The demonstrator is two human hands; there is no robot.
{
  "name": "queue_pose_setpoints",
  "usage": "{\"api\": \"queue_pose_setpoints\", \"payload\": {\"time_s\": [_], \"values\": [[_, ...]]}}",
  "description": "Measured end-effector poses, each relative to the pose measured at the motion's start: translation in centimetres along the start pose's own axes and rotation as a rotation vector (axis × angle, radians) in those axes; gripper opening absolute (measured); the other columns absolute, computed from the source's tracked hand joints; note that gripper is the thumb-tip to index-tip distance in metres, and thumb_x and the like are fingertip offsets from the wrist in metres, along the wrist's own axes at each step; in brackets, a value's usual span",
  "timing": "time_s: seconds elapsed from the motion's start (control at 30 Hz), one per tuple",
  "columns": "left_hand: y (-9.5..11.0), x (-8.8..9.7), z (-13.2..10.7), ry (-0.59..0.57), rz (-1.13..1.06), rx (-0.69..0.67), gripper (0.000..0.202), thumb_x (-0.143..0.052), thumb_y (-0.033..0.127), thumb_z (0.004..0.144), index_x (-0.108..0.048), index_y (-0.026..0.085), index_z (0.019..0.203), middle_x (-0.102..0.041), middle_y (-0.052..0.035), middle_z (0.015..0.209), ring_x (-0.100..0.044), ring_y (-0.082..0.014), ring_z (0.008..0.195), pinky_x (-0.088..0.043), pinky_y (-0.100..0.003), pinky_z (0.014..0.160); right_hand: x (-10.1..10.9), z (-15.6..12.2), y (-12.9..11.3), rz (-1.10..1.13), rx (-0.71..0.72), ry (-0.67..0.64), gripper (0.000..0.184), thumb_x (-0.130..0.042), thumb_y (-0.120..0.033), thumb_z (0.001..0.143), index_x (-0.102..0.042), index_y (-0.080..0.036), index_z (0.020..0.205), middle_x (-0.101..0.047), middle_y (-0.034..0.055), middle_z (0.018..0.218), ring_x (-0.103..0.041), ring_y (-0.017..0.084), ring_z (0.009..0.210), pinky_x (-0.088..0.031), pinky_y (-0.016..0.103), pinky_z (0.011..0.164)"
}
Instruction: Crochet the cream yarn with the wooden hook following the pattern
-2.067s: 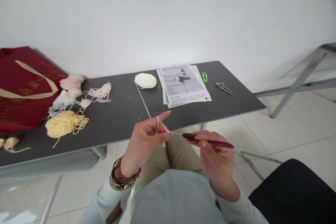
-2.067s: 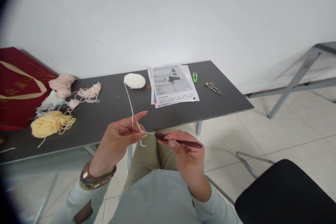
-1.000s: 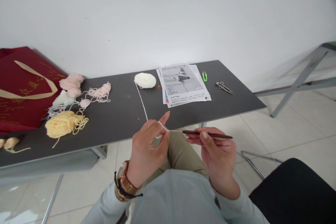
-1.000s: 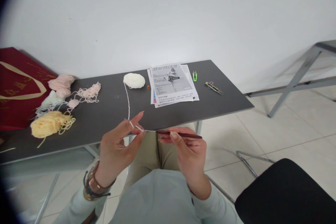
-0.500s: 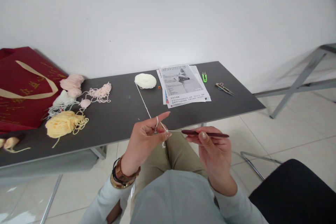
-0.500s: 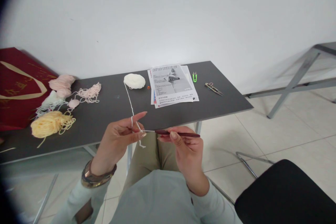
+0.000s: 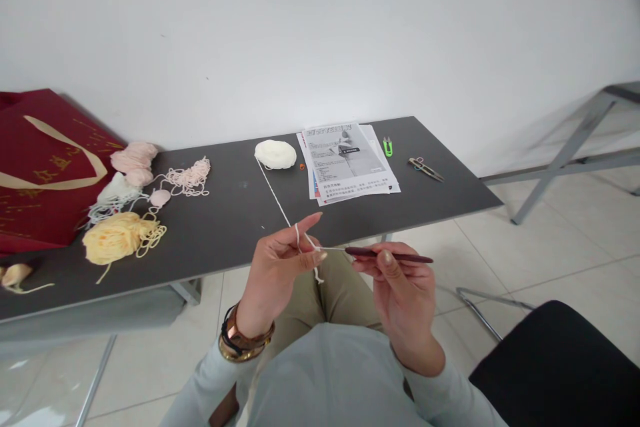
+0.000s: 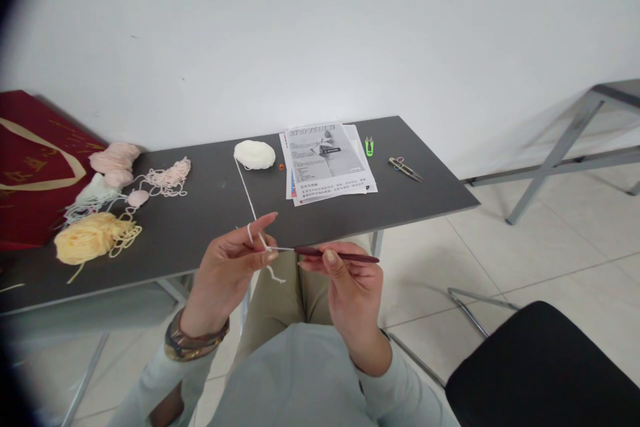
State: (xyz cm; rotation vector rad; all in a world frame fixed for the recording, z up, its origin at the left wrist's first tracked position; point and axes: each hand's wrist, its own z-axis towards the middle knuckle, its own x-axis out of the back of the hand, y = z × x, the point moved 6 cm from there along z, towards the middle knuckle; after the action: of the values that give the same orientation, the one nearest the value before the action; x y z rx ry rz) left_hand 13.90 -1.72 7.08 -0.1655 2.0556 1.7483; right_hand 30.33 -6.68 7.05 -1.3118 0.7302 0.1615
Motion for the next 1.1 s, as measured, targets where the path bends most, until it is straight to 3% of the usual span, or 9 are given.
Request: {"api": "queue_pose_setpoints", "payload": {"time_s": [0.23, 0.3, 0.4, 0.5, 0.77, 0.9, 1.1], "values": [[0.7, 0.4, -0.2, 0.003, 0.235, -0.137, 0.047, -0.074, 0.010, 0.068, -0.069, 0.027, 0.112, -0.059, 0.0032, 0.067, -0.057, -0.0120, 0.071, -0.048, -0.029, 0.078, 0.2, 0.1, -0.1, -0.015, -0.030, 0.019, 0.005, -0.071, -0.023, 0.078, -0.072, -0.018, 0.080, -0.075, 0.0024, 0.072, -0.073, 0.018, 0.060, -0.062, 0.023, 0.054], [1.5, 0.2, -0.3, 0.008, 0.327, -0.194, 0.038, -0.072, 0.009, 0.070, -0.072, 0.025, 0.104, -0.060, 0.0033, 0.066, -0.058, -0.0123, 0.071, -0.047, -0.033, 0.087, 0.2, 0.1, -0.2, -0.033, -0.030, 0.006, 0.005, -0.070, -0.022, 0.079, -0.072, -0.018, 0.081, -0.075, 0.0026, 0.073, -0.073, 0.017, 0.060, -0.062, 0.023, 0.055], [2.4, -0.2, -0.5, -0.005, 0.437, -0.240, 0.013, -0.070, 0.008, 0.070, -0.074, 0.020, 0.076, -0.063, 0.0016, 0.068, -0.060, -0.0135, 0.074, -0.039, -0.037, 0.101, 0.3, 0.3, -0.5, -0.063, -0.003, -0.023, 0.005, -0.070, -0.021, 0.079, -0.073, -0.019, 0.082, -0.075, 0.0014, 0.074, -0.073, 0.017, 0.061, -0.063, 0.024, 0.058], [2.5, -0.4, -0.4, -0.064, 0.423, -0.185, 0.012, -0.071, 0.009, 0.069, -0.067, 0.018, 0.062, -0.064, 0.0009, 0.065, -0.062, -0.0153, 0.080, -0.034, -0.038, 0.107, 0.5, 0.6, -0.6, -0.083, 0.005, -0.061, 0.005, -0.071, -0.022, 0.078, -0.073, -0.020, 0.082, -0.074, 0.0007, 0.074, -0.073, 0.017, 0.063, -0.063, 0.025, 0.060], [1.0, 0.3, 0.5, -0.132, 0.194, 0.098, 0.011, -0.079, 0.013, 0.062, -0.069, 0.017, 0.065, -0.062, 0.0003, 0.063, -0.063, -0.0160, 0.076, -0.042, -0.035, 0.095, 0.6, 1.1, -0.7, -0.126, 0.035, -0.192, 0.007, -0.071, -0.024, 0.078, -0.073, -0.021, 0.084, -0.076, 0.0028, 0.079, -0.074, 0.020, 0.071, -0.064, 0.030, 0.063], [1.1, 0.3, 0.6, -0.166, 0.220, 0.098, 0.012, -0.079, 0.012, 0.061, -0.068, 0.017, 0.062, -0.062, -0.0008, 0.062, -0.064, -0.0207, 0.092, -0.041, -0.035, 0.096, 0.8, 1.2, -0.9, -0.162, 0.044, -0.196, 0.008, -0.071, -0.025, 0.077, -0.073, -0.021, 0.084, -0.076, 0.0032, 0.077, -0.074, 0.022, 0.070, -0.064, 0.032, 0.059], [1.8, 0.0, 0.2, -0.178, 0.363, 0.021, 0.012, -0.073, 0.013, 0.068, -0.066, 0.018, 0.061, -0.064, -0.0025, 0.063, -0.057, -0.0261, 0.114, -0.036, -0.039, 0.103, 0.6, 0.8, -1.0, -0.216, 0.051, -0.089, 0.006, -0.071, -0.022, 0.078, -0.073, -0.019, 0.082, -0.074, 0.0029, 0.069, -0.073, 0.021, 0.061, -0.063, 0.031, 0.052]]}}
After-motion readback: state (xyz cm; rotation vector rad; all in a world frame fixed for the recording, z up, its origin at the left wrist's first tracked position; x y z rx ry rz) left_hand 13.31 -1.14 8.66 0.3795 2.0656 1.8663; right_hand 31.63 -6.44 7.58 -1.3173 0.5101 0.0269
